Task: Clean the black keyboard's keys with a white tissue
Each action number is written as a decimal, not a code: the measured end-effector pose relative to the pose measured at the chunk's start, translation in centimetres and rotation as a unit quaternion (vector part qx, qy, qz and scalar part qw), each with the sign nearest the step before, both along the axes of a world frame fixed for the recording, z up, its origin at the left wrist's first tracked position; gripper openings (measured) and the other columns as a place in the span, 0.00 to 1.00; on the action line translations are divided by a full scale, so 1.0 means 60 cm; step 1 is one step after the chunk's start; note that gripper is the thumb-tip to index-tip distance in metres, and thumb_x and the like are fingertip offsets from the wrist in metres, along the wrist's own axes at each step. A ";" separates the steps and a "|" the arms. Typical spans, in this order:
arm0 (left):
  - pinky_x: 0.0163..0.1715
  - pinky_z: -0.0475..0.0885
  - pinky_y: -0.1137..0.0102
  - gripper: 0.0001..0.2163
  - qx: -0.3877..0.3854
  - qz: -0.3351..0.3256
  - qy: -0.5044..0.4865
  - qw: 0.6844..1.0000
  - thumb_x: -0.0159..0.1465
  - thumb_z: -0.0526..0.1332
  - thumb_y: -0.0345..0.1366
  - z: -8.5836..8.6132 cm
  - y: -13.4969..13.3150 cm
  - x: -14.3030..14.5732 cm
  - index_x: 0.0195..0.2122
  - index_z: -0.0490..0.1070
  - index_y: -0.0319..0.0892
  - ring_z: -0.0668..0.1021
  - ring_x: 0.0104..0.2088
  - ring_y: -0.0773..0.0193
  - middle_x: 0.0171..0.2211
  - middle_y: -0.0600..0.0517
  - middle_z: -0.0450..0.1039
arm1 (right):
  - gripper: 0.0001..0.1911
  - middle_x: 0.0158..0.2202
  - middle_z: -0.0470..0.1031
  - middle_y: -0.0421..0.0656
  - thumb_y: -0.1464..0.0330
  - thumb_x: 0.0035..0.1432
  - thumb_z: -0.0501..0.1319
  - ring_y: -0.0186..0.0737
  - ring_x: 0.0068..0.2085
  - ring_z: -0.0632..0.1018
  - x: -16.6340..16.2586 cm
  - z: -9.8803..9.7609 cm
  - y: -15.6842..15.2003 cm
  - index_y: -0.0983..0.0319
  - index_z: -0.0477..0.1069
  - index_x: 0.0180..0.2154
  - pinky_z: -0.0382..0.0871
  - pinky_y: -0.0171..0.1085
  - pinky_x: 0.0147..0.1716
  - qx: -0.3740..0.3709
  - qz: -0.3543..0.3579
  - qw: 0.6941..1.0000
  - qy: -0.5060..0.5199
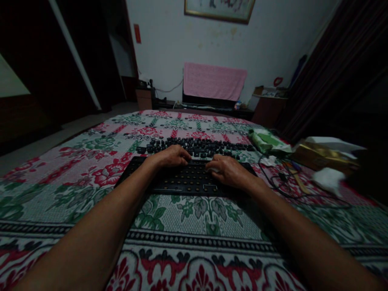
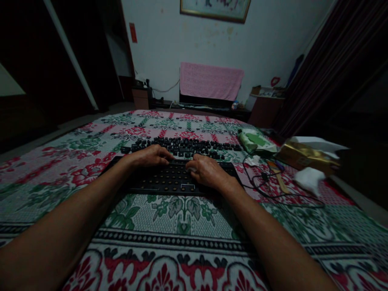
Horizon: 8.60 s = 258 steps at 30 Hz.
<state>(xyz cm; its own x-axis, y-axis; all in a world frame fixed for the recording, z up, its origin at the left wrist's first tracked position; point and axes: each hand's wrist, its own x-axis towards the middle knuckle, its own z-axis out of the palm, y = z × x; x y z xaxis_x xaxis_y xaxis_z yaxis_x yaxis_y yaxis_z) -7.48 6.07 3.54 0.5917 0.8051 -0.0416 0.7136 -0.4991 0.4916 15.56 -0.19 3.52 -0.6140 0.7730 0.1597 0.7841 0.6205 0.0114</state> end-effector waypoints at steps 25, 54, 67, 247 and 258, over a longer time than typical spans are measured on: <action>0.49 0.66 0.70 0.15 0.228 0.083 0.079 0.967 0.61 0.50 0.31 -0.033 -0.108 -0.019 0.43 0.73 0.42 0.73 0.46 0.62 0.44 0.48 0.72 | 0.15 0.37 0.71 0.45 0.70 0.54 0.53 0.38 0.39 0.72 -0.001 -0.002 -0.079 0.61 0.73 0.42 0.60 0.32 0.38 -0.002 -0.112 0.993 0.023; 0.50 0.67 0.63 0.13 0.297 0.060 0.027 0.953 0.60 0.53 0.30 -0.065 -0.104 -0.031 0.41 0.75 0.39 0.73 0.47 0.58 0.48 0.47 0.72 | 0.12 0.35 0.68 0.44 0.72 0.55 0.53 0.36 0.37 0.70 -0.011 -0.013 -0.095 0.61 0.71 0.40 0.59 0.32 0.36 -0.006 -0.097 0.993 0.063; 0.51 0.67 0.63 0.12 0.298 0.067 0.025 0.952 0.60 0.53 0.31 -0.067 -0.105 -0.032 0.41 0.74 0.41 0.73 0.48 0.59 0.48 0.48 0.72 | 0.13 0.35 0.67 0.43 0.72 0.56 0.52 0.35 0.36 0.69 -0.042 -0.021 -0.105 0.61 0.70 0.41 0.59 0.32 0.37 0.000 -0.044 0.997 0.067; 0.51 0.67 0.60 0.12 0.306 0.073 0.015 0.949 0.59 0.54 0.30 -0.067 -0.109 -0.029 0.40 0.75 0.41 0.72 0.48 0.58 0.48 0.47 0.71 | 0.11 0.34 0.68 0.44 0.71 0.55 0.54 0.38 0.37 0.68 -0.070 -0.040 -0.079 0.61 0.70 0.40 0.58 0.36 0.40 0.036 0.012 0.988 0.148; 0.51 0.66 0.62 0.12 0.317 0.068 0.021 0.946 0.60 0.53 0.31 -0.073 -0.106 -0.031 0.41 0.74 0.40 0.72 0.48 0.58 0.48 0.47 0.71 | 0.08 0.32 0.67 0.43 0.71 0.53 0.55 0.38 0.36 0.68 -0.065 -0.036 -0.077 0.62 0.71 0.36 0.57 0.36 0.38 0.045 -0.031 0.992 0.112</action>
<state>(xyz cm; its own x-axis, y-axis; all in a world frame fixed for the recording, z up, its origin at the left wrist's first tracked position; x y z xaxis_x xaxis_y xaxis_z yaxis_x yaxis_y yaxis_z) -9.32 -0.32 -0.84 0.4899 0.7444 0.4537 0.8043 -0.5867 0.0941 11.66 -4.83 1.38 -0.5064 0.7851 0.3565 0.8105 0.5746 -0.1141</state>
